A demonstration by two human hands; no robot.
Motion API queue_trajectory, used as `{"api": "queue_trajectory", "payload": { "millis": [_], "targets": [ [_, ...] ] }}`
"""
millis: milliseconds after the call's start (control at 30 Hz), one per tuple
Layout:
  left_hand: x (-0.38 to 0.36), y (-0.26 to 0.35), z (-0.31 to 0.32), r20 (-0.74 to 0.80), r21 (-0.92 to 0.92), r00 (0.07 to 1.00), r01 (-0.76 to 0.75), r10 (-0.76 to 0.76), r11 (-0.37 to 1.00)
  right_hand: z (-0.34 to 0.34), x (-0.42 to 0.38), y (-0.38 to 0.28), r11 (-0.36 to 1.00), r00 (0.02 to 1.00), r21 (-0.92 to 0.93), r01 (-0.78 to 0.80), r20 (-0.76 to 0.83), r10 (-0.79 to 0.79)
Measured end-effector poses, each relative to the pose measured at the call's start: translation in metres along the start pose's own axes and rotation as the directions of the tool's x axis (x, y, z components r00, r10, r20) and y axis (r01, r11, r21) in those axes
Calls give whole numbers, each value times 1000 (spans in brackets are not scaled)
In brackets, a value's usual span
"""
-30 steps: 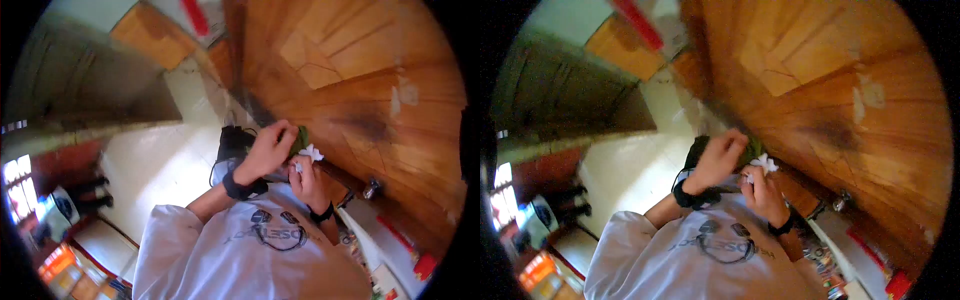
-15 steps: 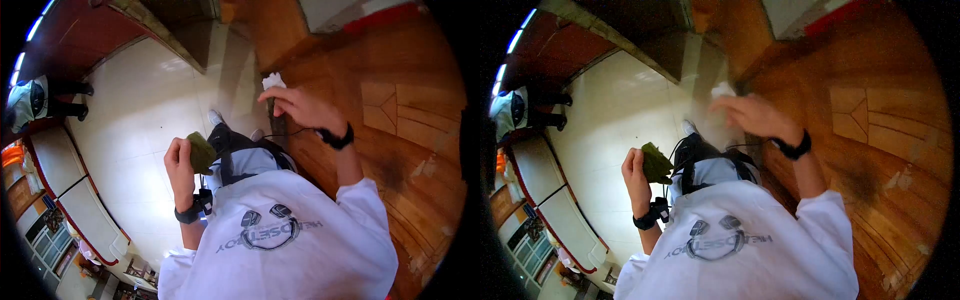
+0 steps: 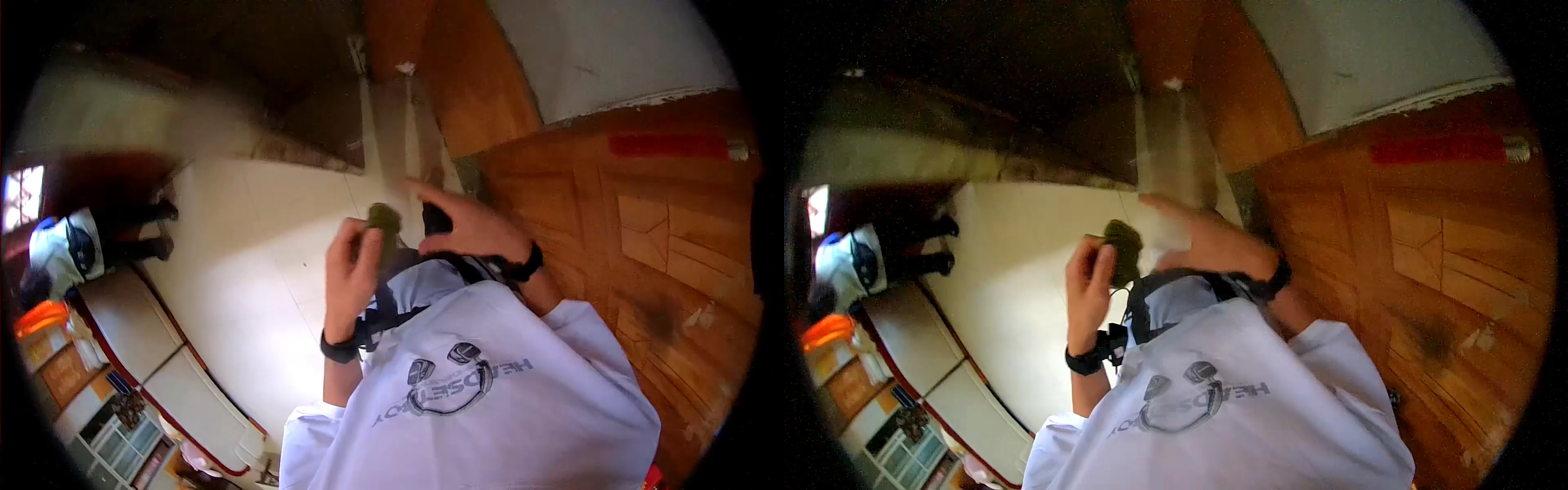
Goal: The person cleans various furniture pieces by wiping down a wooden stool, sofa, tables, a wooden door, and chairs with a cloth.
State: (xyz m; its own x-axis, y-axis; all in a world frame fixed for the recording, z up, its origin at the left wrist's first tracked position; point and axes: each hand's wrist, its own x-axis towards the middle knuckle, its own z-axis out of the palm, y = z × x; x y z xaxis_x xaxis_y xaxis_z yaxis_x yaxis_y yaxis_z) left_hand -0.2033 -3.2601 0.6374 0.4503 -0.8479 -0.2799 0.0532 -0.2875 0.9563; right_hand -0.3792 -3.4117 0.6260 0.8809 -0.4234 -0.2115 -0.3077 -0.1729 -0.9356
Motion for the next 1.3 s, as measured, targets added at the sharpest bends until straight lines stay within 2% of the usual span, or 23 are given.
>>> {"api": "queue_trajectory", "payload": {
  "millis": [33,100,167,233,300,333,367,400,433,467,500,533,667,733,767,800,867,933,1033,1167,1200,1233,1300],
  "targets": [
    [22,8,4,68,-61,997,24,-20,998,0,15,-7,994,994,38,-98,48,96],
    [67,34,20,129,-51,990,57,-50,997,-10,41,12,994,992,54,-94,87,90],
    [117,37,40,20,90,993,-120,118,989,-39,62,14,983,990,119,-138,26,136],
    [171,52,57,-9,100,999,-39,40,994,-70,81,27,967,984,181,-180,24,179],
    [228,71,71,-71,-54,997,29,-33,998,-91,112,64,965,975,218,-145,-133,176],
    [258,77,78,-96,-57,995,13,-18,998,-106,129,73,973,964,123,-197,-157,215],
    [286,78,89,-142,-210,985,68,-99,975,-120,150,78,976,969,116,-186,-144,202],
    [310,78,96,-167,-361,967,123,-194,924,-133,169,82,983,950,106,-149,-260,172],
    [332,80,98,-177,-364,962,130,-206,922,-142,184,81,986,937,102,-134,-311,159],
    [356,85,97,-118,-543,941,208,-319,814,-152,200,79,988,921,97,-119,-360,147],
    [384,91,97,-36,-695,917,263,-398,669,-166,220,69,908,879,408,-96,-394,270],
    [416,85,94,-41,-696,923,248,-382,674,-183,242,63,738,836,673,-35,-385,391],
    [553,-4,87,37,-512,982,176,-183,841,-221,353,145,796,740,599,89,-574,350],
    [498,-11,78,30,-445,996,94,-90,891,-217,365,174,817,678,561,136,-654,336],
    [525,-9,83,97,83,995,4,-12,997,-207,350,187,823,656,547,154,-679,328],
    [537,-11,78,196,576,980,-143,33,805,-213,372,191,753,634,646,127,-637,439],
    [560,-17,80,105,553,991,-123,77,824,-218,408,196,669,614,736,100,-575,541],
    [587,-51,76,33,541,993,-110,110,834,-215,428,196,516,685,785,342,-584,436],
    [656,-74,87,-9,513,996,-73,90,855,-247,484,223,452,705,828,331,-536,465],
    [670,-82,85,-50,438,998,-10,35,899,-263,519,313,202,927,962,181,-236,290],
    [665,-81,83,-61,404,998,12,14,915,-262,510,306,196,939,965,175,-224,261],
    [655,-77,81,-74,356,997,41,-15,934,-253,498,293,294,803,898,327,-428,415],
    [616,-73,83,-129,218,989,94,-67,971,-241,464,250,274,825,916,292,-387,413]
  ]
}}
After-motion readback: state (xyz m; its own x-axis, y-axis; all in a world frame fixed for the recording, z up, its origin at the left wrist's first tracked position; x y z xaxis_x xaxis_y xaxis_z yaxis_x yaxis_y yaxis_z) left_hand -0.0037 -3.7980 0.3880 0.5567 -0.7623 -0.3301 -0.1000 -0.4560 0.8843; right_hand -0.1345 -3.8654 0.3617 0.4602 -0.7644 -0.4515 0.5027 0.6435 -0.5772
